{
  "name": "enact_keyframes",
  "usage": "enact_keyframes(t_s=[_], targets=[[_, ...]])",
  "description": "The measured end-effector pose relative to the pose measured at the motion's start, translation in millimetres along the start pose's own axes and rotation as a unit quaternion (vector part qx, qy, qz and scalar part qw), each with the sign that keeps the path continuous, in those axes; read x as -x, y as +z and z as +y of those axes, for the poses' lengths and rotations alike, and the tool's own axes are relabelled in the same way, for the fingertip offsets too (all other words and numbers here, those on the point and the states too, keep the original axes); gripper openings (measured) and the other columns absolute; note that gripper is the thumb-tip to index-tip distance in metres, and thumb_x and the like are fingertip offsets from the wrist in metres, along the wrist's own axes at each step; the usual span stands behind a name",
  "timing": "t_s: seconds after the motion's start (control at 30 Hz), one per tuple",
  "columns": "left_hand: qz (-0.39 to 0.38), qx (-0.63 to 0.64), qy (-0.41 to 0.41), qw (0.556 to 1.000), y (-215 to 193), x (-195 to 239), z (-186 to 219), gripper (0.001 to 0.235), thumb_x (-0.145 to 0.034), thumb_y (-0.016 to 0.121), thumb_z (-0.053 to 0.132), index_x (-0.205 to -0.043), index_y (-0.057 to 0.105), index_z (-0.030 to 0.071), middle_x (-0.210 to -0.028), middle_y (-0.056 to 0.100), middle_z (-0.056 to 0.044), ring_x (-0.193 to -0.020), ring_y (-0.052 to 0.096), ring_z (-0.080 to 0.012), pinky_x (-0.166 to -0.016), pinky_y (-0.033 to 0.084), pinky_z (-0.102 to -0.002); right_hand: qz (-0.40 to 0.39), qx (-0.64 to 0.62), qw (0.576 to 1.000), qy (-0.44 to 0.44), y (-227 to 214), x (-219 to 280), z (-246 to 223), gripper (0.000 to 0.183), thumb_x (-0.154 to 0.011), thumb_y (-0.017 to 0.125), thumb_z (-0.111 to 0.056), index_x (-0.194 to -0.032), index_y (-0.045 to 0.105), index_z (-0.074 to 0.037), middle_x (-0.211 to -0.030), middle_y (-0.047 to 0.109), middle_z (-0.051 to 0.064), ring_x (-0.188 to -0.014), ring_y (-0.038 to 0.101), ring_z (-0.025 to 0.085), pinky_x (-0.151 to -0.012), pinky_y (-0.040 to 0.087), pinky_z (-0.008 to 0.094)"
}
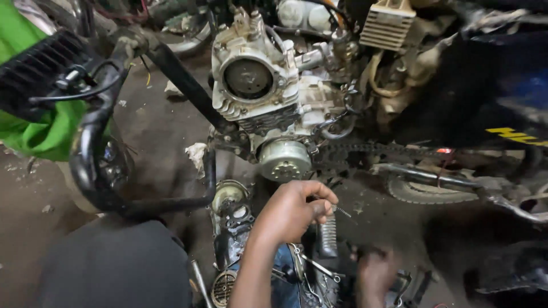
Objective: A person is inspecting and adjusting the internal components of a motorcycle engine using a thin metal probe.
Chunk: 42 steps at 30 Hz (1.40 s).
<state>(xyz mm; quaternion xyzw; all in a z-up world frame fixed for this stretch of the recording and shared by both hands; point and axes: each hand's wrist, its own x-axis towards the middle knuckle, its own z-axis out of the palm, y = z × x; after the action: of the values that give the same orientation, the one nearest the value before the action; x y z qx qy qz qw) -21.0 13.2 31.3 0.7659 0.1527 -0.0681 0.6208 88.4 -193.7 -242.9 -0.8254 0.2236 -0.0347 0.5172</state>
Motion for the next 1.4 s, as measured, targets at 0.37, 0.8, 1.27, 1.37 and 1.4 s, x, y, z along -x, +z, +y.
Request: enact_keyframes(t_s=[0.37, 0.8, 1.27, 1.37, 1.4], targets=[[0.112, 0.242, 0.135, 0.954, 0, -29, -47, 0.013, -0.085, 0.079, 0.011, -0.086, 0.067, 0.008, -0.072, 0.068, -0.007, -0.067, 0.067, -0.0144, -0.058, 0.054, -0.027, -0.247, -0.464, 0.841, -0.132, -24, 94, -180, 0.011, -0.110, 0.049, -0.016, -0.110, 0.055, -0.007, -0.088, 0.070, 0.020, -0.052, 0.063, 0.019, -0.039, 0.040, 0.022], [0.025, 0.284, 0.183, 0.941, -16, -25, -52, 0.021, -0.087, 0.077, 0.014, -0.105, 0.074, 0.003, -0.085, 0.072, -0.005, -0.077, 0.065, -0.0110, -0.070, 0.052, -0.023, -0.216, -0.433, 0.858, -0.172, -33, 137, -220, 0.012, -0.104, 0.058, -0.005, -0.111, 0.062, 0.003, -0.099, 0.073, 0.026, -0.075, 0.072, 0.025, -0.062, 0.059, 0.026], [0.101, 0.199, 0.160, 0.962, -12, -6, -26, 0.015, -0.086, 0.072, 0.004, -0.100, 0.078, 0.004, -0.090, 0.079, -0.008, -0.078, 0.074, -0.0151, -0.075, 0.060, -0.026, -0.237, -0.268, 0.903, -0.237, -35, 137, -219, 0.024, -0.104, 0.057, -0.012, -0.115, 0.073, 0.001, -0.090, 0.074, 0.015, -0.069, 0.069, 0.020, -0.064, 0.059, 0.029], [0.106, 0.287, 0.143, 0.941, -11, -10, -27, 0.008, -0.092, 0.067, 0.000, -0.094, 0.075, 0.000, -0.095, 0.081, -0.013, -0.076, 0.074, -0.0176, -0.065, 0.059, -0.027, -0.235, -0.251, 0.919, -0.191, -40, 146, -228, 0.025, -0.101, 0.056, -0.008, -0.119, 0.071, 0.001, -0.093, 0.077, 0.018, -0.077, 0.074, 0.023, -0.066, 0.061, 0.031], [0.116, 0.310, 0.133, 0.934, -11, -16, -31, 0.006, -0.093, 0.067, -0.002, -0.096, 0.072, 0.000, -0.095, 0.080, -0.015, -0.075, 0.074, -0.0184, -0.062, 0.058, -0.026, -0.246, -0.273, 0.910, -0.193, -37, 142, -224, 0.024, -0.099, 0.059, -0.005, -0.118, 0.071, 0.003, -0.094, 0.077, 0.019, -0.075, 0.074, 0.024, -0.066, 0.061, 0.031]])
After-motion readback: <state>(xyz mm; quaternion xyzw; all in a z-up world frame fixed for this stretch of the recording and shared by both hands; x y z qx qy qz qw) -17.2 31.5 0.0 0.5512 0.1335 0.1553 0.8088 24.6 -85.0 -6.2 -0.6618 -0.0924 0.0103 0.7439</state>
